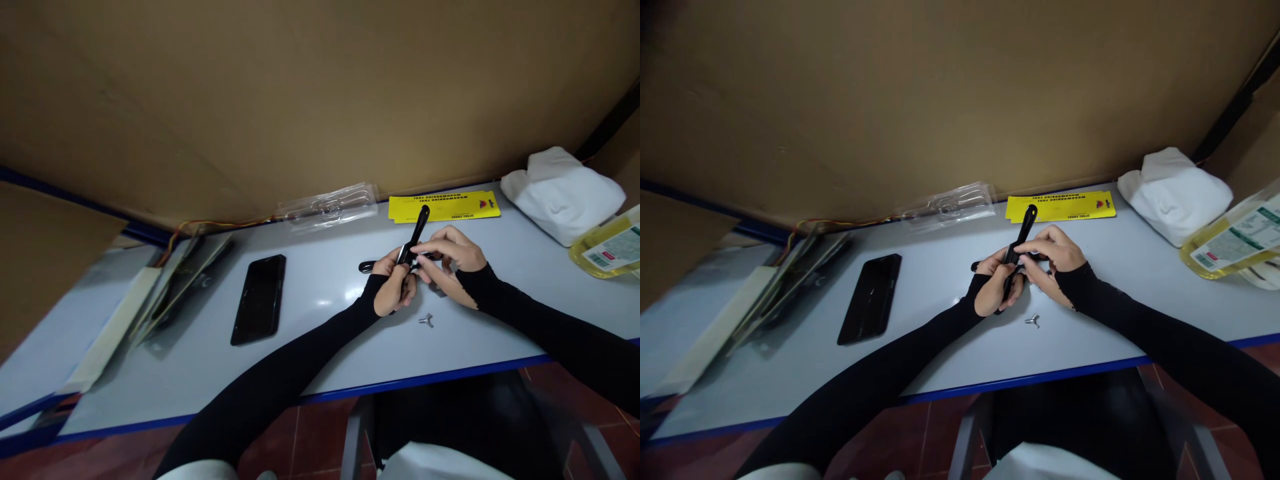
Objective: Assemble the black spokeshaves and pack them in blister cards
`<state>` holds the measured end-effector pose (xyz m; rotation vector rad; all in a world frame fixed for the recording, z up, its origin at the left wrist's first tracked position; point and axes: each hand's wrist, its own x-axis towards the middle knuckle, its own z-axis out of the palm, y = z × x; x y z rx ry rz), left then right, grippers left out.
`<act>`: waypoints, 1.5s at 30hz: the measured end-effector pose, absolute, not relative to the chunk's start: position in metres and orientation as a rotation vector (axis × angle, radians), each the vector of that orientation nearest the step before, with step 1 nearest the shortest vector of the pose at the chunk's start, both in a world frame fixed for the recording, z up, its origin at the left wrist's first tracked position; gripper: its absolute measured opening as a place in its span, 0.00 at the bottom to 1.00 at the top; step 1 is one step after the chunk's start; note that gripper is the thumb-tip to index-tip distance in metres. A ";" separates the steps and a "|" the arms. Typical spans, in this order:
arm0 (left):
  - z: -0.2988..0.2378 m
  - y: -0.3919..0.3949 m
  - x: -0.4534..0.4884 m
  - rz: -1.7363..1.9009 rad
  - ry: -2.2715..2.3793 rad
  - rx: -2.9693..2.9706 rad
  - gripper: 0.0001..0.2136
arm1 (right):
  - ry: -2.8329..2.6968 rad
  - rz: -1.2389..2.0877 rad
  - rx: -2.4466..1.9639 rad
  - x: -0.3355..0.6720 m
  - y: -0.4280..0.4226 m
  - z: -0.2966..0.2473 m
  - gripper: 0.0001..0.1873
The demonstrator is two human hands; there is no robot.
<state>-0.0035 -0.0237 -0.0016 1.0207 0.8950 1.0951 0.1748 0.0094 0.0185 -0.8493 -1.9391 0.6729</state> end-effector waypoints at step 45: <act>-0.004 -0.025 -0.004 1.067 0.919 1.044 0.28 | -2.012 0.580 -0.887 0.177 0.011 0.023 0.14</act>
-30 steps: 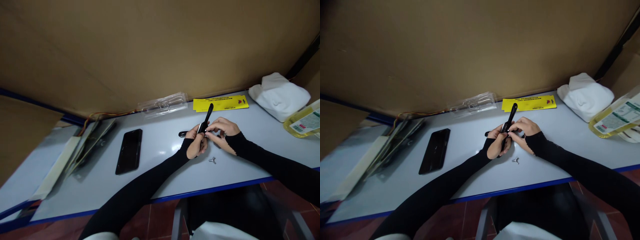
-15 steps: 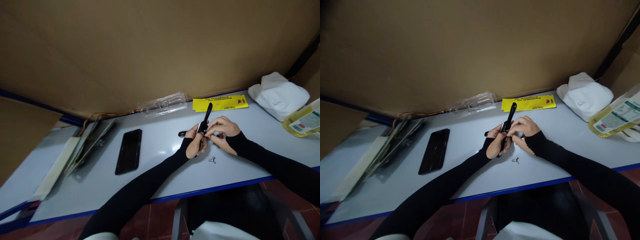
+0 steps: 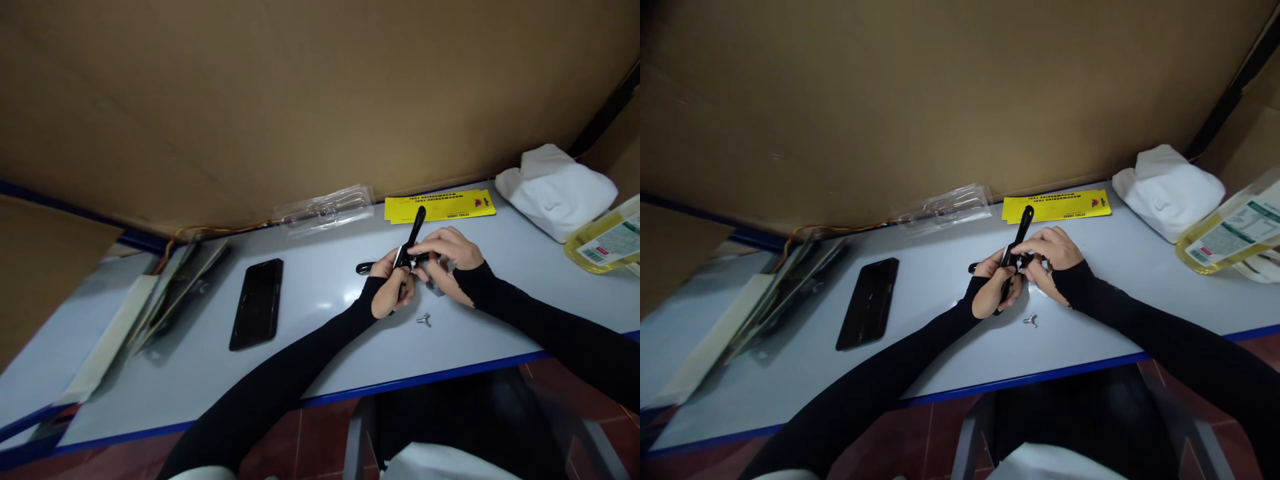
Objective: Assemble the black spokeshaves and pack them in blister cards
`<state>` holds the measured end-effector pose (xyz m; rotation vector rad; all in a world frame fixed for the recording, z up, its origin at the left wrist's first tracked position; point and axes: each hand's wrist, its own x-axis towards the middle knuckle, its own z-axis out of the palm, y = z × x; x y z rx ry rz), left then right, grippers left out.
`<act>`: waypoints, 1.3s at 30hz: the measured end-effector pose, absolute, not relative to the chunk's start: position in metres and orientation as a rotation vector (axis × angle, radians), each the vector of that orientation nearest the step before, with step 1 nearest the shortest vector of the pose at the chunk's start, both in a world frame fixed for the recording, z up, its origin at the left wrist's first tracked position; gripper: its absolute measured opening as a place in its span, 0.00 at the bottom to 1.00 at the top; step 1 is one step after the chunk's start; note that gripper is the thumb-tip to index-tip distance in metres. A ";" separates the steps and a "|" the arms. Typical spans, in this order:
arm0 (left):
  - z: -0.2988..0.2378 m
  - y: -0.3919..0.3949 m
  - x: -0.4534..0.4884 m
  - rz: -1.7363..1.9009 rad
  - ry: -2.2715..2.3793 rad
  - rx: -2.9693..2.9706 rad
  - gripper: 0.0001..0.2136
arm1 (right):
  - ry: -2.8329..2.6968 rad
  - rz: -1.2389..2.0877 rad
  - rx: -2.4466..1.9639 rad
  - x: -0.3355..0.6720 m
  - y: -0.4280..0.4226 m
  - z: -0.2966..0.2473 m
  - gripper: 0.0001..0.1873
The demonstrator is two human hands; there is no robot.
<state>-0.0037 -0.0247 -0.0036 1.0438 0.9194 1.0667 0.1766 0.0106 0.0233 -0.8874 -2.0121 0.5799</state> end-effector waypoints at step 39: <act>-0.007 -0.025 -0.003 1.045 0.957 1.031 0.34 | -2.018 0.778 -0.876 0.178 0.010 0.025 0.09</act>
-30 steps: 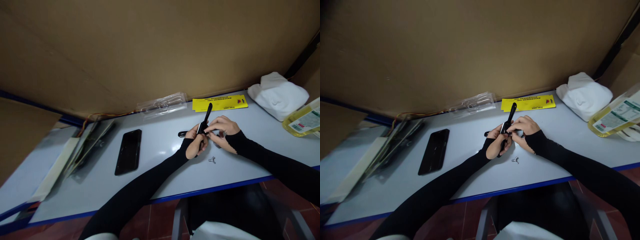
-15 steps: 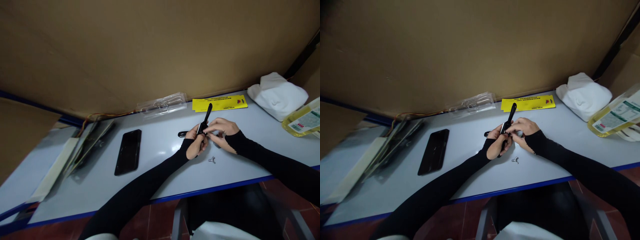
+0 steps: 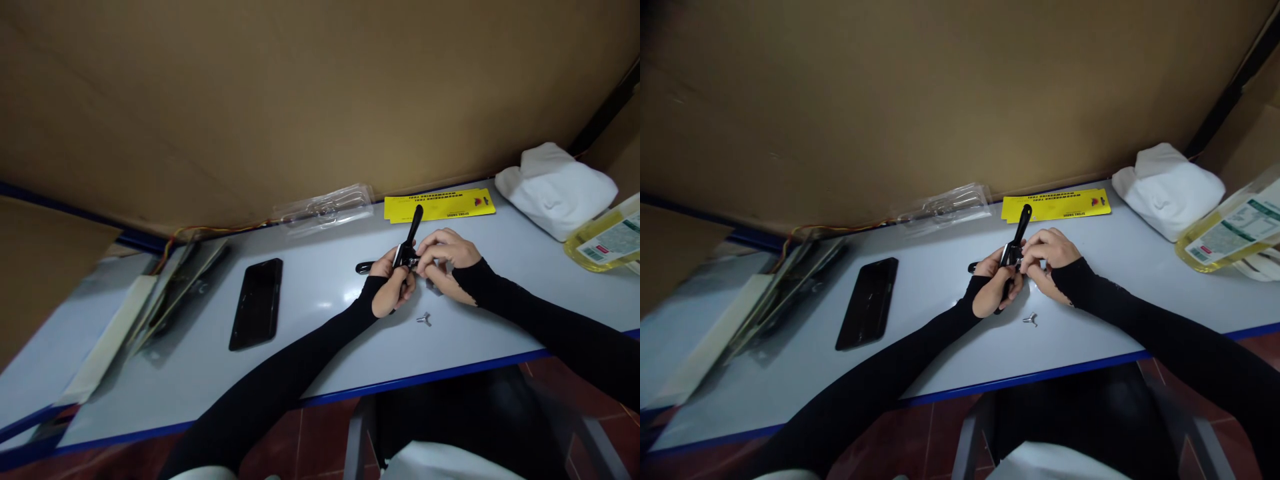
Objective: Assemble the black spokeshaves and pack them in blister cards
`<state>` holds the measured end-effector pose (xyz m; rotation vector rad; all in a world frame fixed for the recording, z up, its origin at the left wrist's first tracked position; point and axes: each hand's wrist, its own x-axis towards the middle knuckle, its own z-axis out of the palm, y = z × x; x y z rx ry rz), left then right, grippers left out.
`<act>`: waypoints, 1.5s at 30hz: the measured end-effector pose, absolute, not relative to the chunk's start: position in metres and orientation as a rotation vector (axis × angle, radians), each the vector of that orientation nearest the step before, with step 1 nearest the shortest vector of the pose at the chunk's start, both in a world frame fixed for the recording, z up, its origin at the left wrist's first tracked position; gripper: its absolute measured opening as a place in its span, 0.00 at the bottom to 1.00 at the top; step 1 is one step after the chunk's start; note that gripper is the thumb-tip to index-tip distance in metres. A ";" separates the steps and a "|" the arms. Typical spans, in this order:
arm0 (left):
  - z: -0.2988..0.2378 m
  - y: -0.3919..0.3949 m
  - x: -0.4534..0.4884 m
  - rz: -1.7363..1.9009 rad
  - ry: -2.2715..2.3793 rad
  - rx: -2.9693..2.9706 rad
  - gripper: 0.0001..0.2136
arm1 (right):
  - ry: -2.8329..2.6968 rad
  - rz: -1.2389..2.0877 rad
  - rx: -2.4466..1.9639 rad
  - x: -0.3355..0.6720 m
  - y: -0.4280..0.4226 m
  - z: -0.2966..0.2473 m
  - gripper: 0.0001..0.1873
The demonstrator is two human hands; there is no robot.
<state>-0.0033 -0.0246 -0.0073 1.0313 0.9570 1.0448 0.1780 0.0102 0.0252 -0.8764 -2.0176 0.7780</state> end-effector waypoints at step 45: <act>-0.004 -0.027 -0.001 1.082 0.959 1.048 0.39 | -2.059 0.730 -0.932 0.177 0.013 0.017 0.08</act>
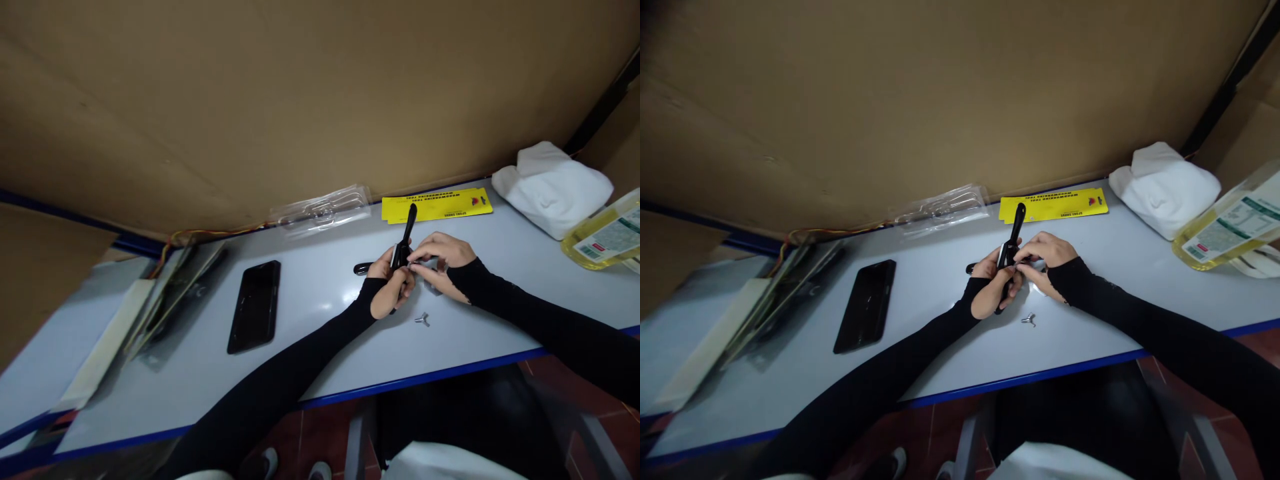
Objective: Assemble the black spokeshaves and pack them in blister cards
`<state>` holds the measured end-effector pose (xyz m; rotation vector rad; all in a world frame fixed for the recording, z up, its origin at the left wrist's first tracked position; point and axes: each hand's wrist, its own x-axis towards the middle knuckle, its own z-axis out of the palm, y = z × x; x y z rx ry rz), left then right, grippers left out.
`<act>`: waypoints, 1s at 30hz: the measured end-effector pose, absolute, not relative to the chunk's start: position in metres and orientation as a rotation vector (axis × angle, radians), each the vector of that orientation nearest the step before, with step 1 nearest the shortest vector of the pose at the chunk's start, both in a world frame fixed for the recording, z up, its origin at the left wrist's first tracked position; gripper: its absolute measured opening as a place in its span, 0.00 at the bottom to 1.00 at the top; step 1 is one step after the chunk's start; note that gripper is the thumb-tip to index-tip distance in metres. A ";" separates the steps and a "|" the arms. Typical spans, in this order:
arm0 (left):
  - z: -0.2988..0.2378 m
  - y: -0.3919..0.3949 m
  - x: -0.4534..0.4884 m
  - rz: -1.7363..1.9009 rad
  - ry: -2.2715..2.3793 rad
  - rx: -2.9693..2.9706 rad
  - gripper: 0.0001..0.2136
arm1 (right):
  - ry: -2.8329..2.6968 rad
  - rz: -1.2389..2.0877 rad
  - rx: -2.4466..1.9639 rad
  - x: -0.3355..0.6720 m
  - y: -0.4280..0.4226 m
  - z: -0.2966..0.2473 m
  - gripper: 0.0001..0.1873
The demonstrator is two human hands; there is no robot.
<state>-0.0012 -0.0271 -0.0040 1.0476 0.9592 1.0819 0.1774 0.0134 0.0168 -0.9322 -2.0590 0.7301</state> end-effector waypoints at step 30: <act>-0.005 -0.023 -0.001 1.118 0.913 0.940 0.42 | -1.790 1.546 -1.093 0.192 0.032 0.039 0.19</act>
